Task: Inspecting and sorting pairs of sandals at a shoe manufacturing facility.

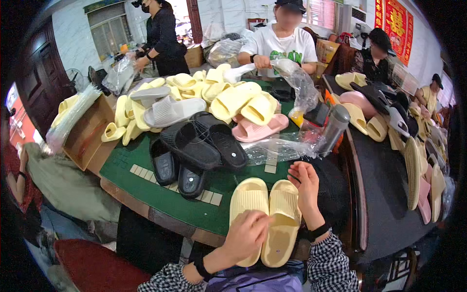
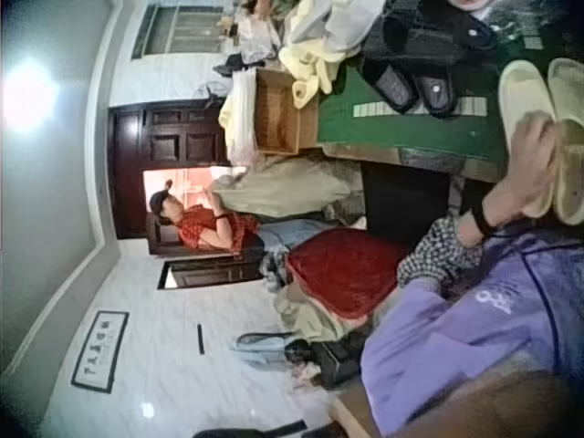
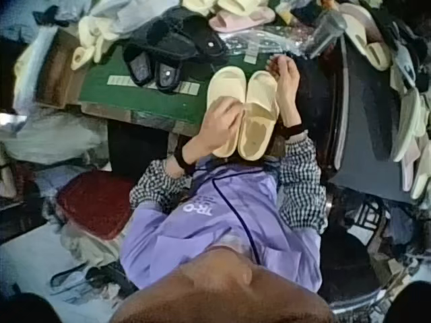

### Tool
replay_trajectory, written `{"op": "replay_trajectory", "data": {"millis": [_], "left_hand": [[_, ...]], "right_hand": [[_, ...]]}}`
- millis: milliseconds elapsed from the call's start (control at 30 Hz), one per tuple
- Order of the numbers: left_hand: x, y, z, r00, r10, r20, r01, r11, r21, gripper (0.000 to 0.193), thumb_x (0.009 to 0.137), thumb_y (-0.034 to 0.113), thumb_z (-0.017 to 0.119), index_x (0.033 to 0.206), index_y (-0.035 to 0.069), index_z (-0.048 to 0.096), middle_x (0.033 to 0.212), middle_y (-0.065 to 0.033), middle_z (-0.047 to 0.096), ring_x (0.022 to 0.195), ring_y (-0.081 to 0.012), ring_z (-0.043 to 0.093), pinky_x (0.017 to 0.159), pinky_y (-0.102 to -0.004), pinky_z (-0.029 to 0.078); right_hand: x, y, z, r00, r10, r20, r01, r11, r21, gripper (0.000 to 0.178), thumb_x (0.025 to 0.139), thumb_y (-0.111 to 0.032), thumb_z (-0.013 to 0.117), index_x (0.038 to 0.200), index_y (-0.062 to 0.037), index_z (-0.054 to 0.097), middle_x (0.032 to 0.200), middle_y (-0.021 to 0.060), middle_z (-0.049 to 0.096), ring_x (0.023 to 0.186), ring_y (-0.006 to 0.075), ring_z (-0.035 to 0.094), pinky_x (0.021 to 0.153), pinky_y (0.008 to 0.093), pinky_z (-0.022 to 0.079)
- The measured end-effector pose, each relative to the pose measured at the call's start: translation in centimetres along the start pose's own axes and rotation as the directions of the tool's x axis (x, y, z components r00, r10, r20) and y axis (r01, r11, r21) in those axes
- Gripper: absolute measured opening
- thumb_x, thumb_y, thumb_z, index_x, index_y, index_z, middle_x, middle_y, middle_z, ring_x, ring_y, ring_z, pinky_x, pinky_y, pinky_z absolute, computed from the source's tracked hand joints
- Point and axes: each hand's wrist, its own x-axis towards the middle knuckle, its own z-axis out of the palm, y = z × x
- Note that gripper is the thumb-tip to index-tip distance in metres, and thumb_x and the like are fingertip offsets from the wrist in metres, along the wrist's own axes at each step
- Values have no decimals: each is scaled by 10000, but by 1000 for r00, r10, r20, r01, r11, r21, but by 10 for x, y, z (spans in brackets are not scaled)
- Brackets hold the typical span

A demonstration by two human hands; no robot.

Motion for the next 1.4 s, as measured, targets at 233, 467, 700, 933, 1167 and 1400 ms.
{"op": "replay_trajectory", "data": {"millis": [233, 467, 700, 933, 1167, 1400], "left_hand": [[-36, 6, 20, 968, -46, 247, -21, 965, 262, 437, 841, 233, 657, 1249, 105, 569, 1031, -135, 516, 948, -327, 523, 774, -440, 466], [-41, 1, 31, 963, -24, 270, -72, 938, 339, 524, 756, 305, 717, 1229, 134, 569, 1092, -139, 519, 945, -335, 509, 763, -454, 442], [-34, 14, 26, 984, 11, 179, -82, 914, 397, 454, 802, 277, 680, 1204, 92, 581, 1054, -178, 523, 973, -377, 512, 800, -514, 425], [-40, 9, 37, 989, 56, 140, -107, 915, 390, 480, 855, 310, 646, 1294, 132, 567, 1113, -204, 526, 1045, -423, 486, 913, -572, 386], [-43, 10, 31, 980, -35, 197, -47, 916, 399, 475, 859, 321, 636, 1293, 143, 559, 1145, -203, 535, 1072, -427, 492, 928, -584, 384], [-45, 8, 38, 982, -16, 190, -61, 916, 396, 479, 846, 291, 647, 1289, 130, 560, 1134, -207, 530, 1090, -424, 470, 951, -583, 363]], "right_hand": [[-10, -68, 1, 980, -190, -54, 197, 953, 232, 160, 1024, -227, 468, 993, -81, 525, 957, 42, 586, 894, 134, 589, 884, 354, 537], [-78, -159, 0, 715, -662, -223, 697, 699, 160, 159, 1040, -225, 423, 1019, -79, 480, 894, 58, 528, 841, 141, 541, 892, 378, 507], [-161, -229, -70, -156, -971, -180, 772, -6, -635, 140, 984, -225, 456, 959, -88, 436, 842, 76, 462, 824, 188, 466, 813, 383, 448], [-197, -275, -169, -122, -962, 246, 102, -259, -960, 157, 928, -148, 552, 1016, -19, 540, 925, 89, 577, 791, 196, 519, 710, 296, 428], [-98, -263, -306, 623, -777, 90, -190, -262, -946, 400, 766, -290, 776, 1044, -30, 652, 944, 170, 588, 859, 317, 600, 763, 401, 485], [-65, -257, -382, 677, -700, -226, -72, 243, -967, 401, 854, -297, 686, 1074, 35, 639, 977, 144, 644, 894, 250, 618, 782, 370, 480]]}}
